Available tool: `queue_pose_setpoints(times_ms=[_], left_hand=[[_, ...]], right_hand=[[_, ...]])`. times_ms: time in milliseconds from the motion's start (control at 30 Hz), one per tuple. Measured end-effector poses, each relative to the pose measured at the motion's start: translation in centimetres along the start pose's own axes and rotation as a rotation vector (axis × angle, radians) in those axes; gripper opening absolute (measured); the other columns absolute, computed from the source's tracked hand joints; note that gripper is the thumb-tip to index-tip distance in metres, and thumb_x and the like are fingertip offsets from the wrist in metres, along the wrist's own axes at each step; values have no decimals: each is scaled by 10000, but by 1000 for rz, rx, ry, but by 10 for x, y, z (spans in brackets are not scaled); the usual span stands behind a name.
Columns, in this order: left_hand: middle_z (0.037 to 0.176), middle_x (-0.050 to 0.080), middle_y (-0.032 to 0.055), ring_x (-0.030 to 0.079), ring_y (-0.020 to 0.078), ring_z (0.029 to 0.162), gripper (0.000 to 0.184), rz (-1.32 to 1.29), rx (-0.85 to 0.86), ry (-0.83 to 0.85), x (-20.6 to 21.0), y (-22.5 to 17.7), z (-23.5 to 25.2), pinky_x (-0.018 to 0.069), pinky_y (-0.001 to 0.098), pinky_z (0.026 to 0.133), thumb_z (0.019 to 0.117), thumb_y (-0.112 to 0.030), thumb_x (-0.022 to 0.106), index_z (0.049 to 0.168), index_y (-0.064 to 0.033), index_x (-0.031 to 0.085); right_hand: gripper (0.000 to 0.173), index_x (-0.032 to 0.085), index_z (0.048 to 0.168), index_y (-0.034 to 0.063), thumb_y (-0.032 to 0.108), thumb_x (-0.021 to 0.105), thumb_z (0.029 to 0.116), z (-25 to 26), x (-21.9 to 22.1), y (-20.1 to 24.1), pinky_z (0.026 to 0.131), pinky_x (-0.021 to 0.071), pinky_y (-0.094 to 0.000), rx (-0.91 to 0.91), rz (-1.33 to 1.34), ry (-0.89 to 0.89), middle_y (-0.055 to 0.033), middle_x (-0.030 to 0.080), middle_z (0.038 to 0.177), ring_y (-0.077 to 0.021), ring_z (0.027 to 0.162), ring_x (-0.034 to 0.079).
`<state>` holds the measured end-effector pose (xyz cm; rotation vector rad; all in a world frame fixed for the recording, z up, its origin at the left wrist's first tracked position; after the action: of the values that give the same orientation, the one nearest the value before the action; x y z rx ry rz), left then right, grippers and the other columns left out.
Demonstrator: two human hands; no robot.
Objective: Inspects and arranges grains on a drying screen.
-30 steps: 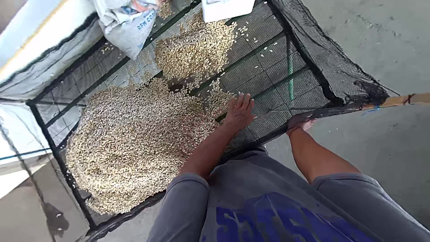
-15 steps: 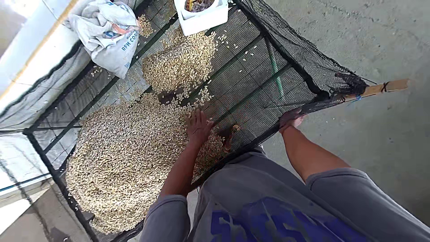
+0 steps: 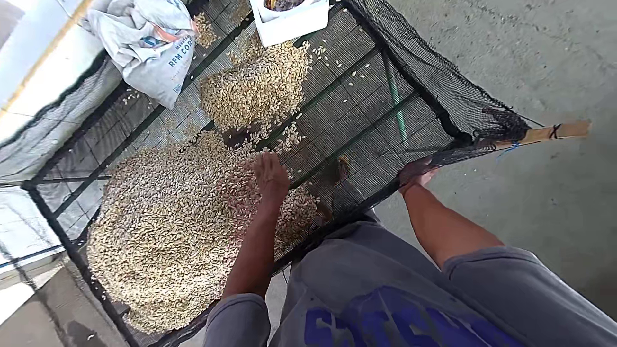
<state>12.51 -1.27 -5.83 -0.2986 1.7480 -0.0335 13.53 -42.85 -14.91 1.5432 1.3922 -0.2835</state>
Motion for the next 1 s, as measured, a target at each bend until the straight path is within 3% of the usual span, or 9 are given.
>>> queue_pose_setpoints(times_ms=[100,200,333,433,533,767,867,933,1000], left_hand=[[1634,304,274,207,449,1547,646,-6,139,96,32,-63,22,124,643,1243,1069,-392,471,1534,50,397],[1657,272,249,179,414,1565,755,-69,249,65,52,-118,43,99,623,1257,1045,-515,482,1571,12,353],[1693,200,213,127,409,1578,766,-49,195,-10,55,-143,97,79,642,1245,1064,-550,394,1611,-26,282],[1723,129,151,53,407,1586,720,32,130,33,57,-115,132,30,703,1210,1082,-558,289,1639,-104,249],[1703,228,126,132,430,1570,589,89,151,-21,45,-72,132,70,753,1185,1097,-497,317,1619,-226,335],[1652,333,172,240,448,1538,609,174,-161,117,14,61,83,110,802,1145,1103,-489,314,1589,-128,382],[1629,361,199,315,469,1498,491,207,-237,242,-11,93,51,266,748,1126,1101,-318,407,1545,-112,446],[1546,478,186,411,445,1440,393,203,-262,285,-27,106,33,360,693,1093,1049,-188,510,1422,-90,590],[1416,598,184,503,449,1345,290,193,-327,329,-46,116,19,394,694,1050,1023,-171,555,1252,-69,700]], right_hand=[[587,246,1578,-38,337,215,1127,-9,-6,10,1188,378,-411,4,-98,0,-244,419,1567,-304,1450,449],[572,254,1580,-29,319,218,1128,-16,-11,20,1189,375,-412,17,-115,-6,-242,420,1567,-304,1451,448],[573,304,1561,-24,336,217,1123,-9,-8,15,1156,422,-439,36,-145,-48,-242,474,1527,-318,1408,503],[595,256,1565,-45,350,237,1121,-7,-9,14,1143,437,-441,57,-147,-42,-260,471,1519,-325,1382,530],[607,233,1570,-46,363,231,1121,-5,-8,12,1139,446,-444,50,-159,-36,-268,474,1514,-330,1377,536],[612,248,1570,-38,376,195,1123,-6,-8,12,1138,444,-443,75,-206,-23,-257,493,1506,-324,1377,539],[619,233,1580,-34,380,200,1122,-7,-8,12,1150,431,-438,63,-212,-33,-253,481,1520,-317,1394,524],[605,249,1577,-28,369,208,1123,-8,-8,13,1145,437,-443,45,-208,-35,-253,493,1509,-321,1386,531],[610,234,1580,-30,371,201,1123,-11,-9,15,1142,440,-438,45,-193,-34,-252,493,1510,-316,1383,536]])
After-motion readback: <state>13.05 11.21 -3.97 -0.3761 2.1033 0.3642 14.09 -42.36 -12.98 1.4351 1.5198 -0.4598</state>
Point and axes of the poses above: each hand's wrist, its own z-axis towards the middle knuckle, its own x-axis out of the palm, y = z × x, the point moved 5 cm from there along z, towards the middle knuckle
